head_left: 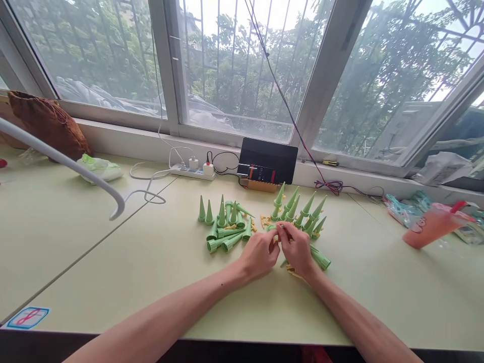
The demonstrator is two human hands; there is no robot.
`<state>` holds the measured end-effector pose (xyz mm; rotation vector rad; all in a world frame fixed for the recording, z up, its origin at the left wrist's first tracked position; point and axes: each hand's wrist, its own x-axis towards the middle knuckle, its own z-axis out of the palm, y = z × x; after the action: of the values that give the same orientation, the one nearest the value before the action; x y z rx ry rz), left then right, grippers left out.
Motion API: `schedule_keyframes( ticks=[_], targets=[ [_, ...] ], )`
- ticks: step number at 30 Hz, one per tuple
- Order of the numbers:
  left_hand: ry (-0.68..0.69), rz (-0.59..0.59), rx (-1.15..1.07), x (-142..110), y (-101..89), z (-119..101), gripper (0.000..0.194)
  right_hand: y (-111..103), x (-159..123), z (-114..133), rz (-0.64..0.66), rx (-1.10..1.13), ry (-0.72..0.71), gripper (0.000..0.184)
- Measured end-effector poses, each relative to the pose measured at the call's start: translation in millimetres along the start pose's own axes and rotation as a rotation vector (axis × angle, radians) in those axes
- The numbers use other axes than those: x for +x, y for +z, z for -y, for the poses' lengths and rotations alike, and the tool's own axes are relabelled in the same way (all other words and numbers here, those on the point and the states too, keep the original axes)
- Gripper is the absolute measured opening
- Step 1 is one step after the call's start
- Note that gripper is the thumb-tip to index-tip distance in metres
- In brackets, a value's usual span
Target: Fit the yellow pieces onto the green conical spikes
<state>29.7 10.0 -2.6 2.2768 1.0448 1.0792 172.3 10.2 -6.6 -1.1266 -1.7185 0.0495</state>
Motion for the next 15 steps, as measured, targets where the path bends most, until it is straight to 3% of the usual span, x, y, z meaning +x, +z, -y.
schedule_keyframes(
  ticks=[15],
  targets=[
    [0.096, 0.043, 0.149, -1.2, 0.7, -2.6, 0.017, 0.4, -2.5, 1.7, -0.038, -0.069, -0.023, 0.033]
  ],
)
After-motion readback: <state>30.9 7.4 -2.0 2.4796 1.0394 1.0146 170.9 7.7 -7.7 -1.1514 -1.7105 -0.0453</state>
